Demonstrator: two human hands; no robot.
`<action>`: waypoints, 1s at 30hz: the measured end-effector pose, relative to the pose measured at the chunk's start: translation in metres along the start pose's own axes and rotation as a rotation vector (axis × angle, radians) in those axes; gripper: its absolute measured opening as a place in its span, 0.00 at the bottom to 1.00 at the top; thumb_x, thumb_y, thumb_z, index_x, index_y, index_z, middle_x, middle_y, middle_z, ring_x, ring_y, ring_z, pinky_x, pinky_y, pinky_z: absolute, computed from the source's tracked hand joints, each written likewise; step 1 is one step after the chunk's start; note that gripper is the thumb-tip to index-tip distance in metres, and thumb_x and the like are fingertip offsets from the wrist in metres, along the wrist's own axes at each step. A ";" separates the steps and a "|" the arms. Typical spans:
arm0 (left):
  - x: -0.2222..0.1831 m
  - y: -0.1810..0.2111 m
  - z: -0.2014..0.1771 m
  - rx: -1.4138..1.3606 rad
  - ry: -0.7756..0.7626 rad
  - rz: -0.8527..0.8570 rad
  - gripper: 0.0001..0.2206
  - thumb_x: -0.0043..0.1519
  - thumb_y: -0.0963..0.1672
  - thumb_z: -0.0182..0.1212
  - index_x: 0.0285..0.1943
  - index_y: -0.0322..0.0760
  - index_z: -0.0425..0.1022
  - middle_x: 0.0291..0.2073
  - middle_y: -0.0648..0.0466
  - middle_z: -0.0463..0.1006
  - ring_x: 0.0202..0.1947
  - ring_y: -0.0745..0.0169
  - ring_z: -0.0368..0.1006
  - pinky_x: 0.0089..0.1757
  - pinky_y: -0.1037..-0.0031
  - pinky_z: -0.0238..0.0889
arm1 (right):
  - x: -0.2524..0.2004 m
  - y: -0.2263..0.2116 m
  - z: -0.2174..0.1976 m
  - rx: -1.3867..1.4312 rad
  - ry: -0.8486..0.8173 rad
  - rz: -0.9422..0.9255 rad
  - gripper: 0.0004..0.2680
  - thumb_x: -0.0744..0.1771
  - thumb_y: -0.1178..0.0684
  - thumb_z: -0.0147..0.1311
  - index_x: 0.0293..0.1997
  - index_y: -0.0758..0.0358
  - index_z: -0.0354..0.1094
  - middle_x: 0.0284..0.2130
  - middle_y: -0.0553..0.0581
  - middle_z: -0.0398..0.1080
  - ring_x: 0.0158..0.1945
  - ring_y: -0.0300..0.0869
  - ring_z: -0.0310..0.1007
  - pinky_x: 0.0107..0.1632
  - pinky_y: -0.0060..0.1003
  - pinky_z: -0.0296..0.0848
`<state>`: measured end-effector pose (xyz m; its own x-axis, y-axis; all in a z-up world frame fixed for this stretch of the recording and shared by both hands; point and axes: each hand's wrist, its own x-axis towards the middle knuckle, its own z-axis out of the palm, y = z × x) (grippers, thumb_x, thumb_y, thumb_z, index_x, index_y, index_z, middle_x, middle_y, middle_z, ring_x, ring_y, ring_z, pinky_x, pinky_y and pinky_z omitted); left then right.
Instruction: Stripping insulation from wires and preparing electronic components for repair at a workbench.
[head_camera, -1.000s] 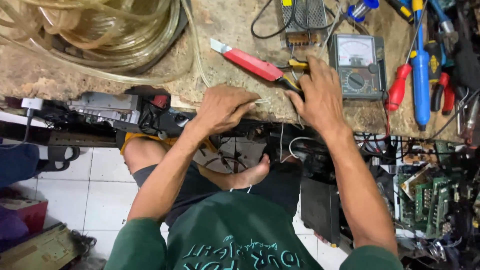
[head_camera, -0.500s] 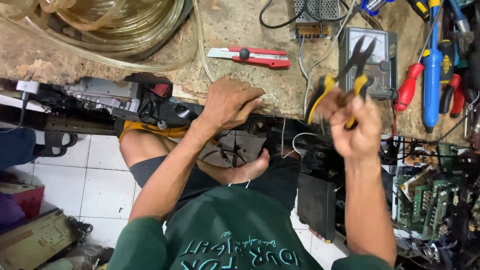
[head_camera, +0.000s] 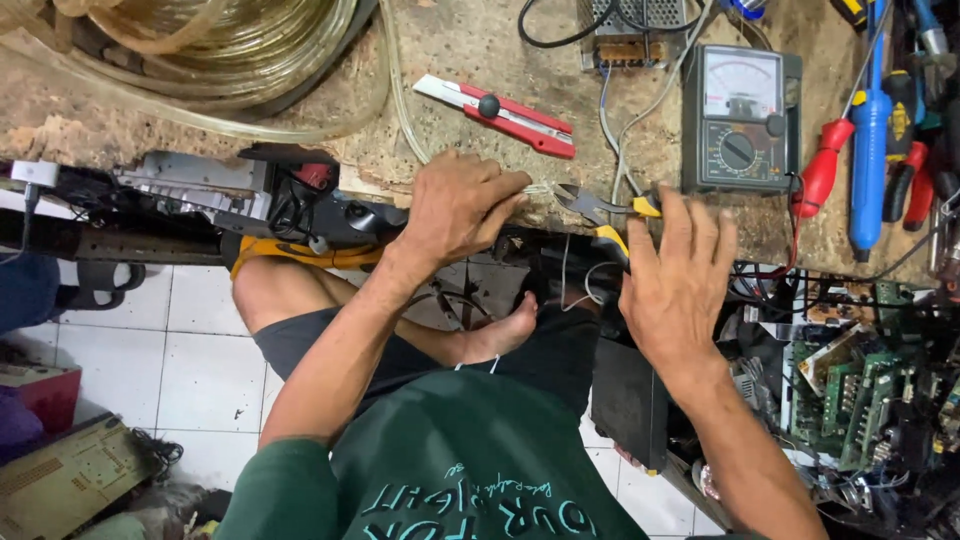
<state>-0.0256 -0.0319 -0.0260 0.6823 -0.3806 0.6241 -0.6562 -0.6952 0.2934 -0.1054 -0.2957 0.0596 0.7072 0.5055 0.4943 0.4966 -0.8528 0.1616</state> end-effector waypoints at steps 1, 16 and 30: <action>-0.001 0.000 0.001 -0.002 -0.002 -0.002 0.15 0.71 0.55 0.46 0.52 0.61 0.81 0.17 0.67 0.63 0.22 0.67 0.61 0.35 0.74 0.59 | 0.002 -0.003 0.000 0.001 -0.004 0.001 0.06 0.67 0.65 0.61 0.48 0.72 0.72 0.62 0.78 0.64 0.62 0.68 0.63 0.66 0.67 0.54; -0.005 -0.001 0.010 0.110 0.037 0.006 0.13 0.70 0.55 0.49 0.49 0.61 0.81 0.18 0.66 0.62 0.21 0.68 0.59 0.36 0.75 0.56 | 0.015 -0.016 -0.001 -0.168 -0.072 -0.039 0.06 0.70 0.65 0.51 0.51 0.74 0.70 0.63 0.84 0.62 0.63 0.69 0.65 0.62 0.68 0.55; -0.012 -0.005 0.016 0.094 0.073 0.021 0.12 0.72 0.54 0.46 0.49 0.61 0.78 0.22 0.68 0.61 0.24 0.67 0.59 0.37 0.75 0.57 | 0.008 -0.010 0.004 -0.287 -0.211 -0.053 0.03 0.69 0.60 0.55 0.45 0.63 0.71 0.52 0.69 0.66 0.54 0.56 0.67 0.52 0.50 0.60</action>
<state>-0.0254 -0.0341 -0.0464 0.6410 -0.3528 0.6817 -0.6349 -0.7427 0.2127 -0.1029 -0.2826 0.0584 0.7875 0.5406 0.2959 0.3955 -0.8115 0.4301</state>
